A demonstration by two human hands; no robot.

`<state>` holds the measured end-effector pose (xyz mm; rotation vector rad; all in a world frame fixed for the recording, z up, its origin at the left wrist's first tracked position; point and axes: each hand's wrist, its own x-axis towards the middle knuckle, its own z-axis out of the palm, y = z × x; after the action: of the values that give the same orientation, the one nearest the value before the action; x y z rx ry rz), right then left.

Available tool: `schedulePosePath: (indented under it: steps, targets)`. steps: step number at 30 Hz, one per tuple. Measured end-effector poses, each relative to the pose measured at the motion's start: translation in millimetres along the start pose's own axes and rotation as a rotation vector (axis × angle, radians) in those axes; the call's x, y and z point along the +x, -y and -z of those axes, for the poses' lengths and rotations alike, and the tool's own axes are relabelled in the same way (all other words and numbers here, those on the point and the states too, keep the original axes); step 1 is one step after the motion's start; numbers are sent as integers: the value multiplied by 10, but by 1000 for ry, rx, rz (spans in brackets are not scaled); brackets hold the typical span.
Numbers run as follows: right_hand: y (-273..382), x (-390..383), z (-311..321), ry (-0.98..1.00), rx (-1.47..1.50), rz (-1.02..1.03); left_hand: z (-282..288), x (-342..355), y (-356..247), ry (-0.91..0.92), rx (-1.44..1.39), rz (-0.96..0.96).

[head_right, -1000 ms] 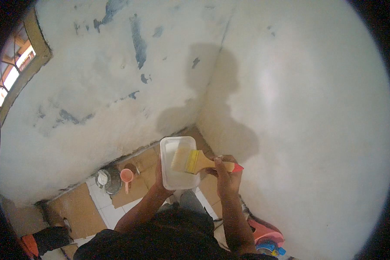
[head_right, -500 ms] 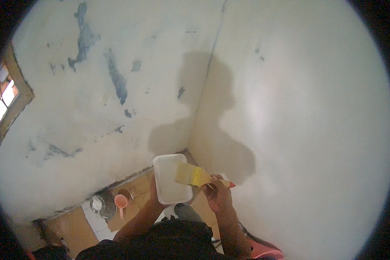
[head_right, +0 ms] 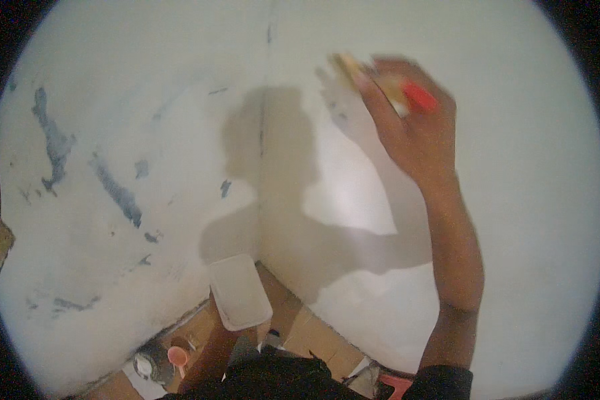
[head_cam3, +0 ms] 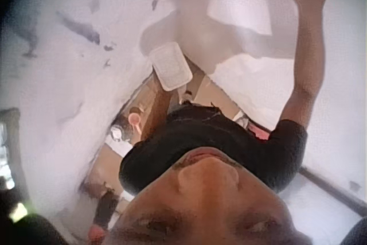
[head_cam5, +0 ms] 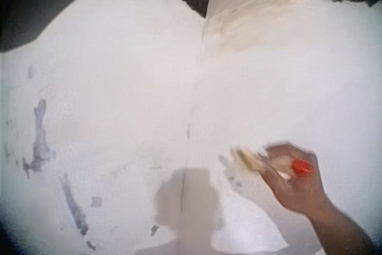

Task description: The person applies white paint to a wall using a brush, frequently dipping it into a plastic tray held in their other hand. They cover a corner and several sections of the upper wall with vertical and horizontal strokes.

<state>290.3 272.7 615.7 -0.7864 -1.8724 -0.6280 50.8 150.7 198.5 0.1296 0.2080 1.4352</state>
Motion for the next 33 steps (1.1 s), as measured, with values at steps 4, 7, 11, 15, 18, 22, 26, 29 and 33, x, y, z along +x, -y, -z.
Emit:
schedulePosePath:
  steps: [4, 7, 11, 15, 18, 22, 26, 29, 33]
  targets:
    - [-46, 682, -239, 149, -558, 378, -73, 75, -15, 75, -66, 83]
    - [-128, 531, -822, 408, -772, 532, 380, 164, -164, 41, -62, 98]
    - [-326, -751, -1476, 571, -844, 815, 273, 320, -133, 60, -173, 210]
    - [22, -564, -1268, 880, -497, 455, 5, 364, -350, 1, -126, 195]
    - [25, 472, -833, 880, -352, -82, 296, 411, -352, 33, -7, 181]
    - [-490, 2065, -58, 334, -548, -168, 263, 478, -580, 136, -102, 234]
    - [121, 2441, 144, 29, -726, -216, 350, 579, -792, 86, -180, 292]
    - [-166, 1782, -284, 348, -870, -200, 473, 627, -859, 194, -5, 221]
    - [-180, -476, -1136, 901, -1071, 701, 328, 667, -918, 178, -372, 376]
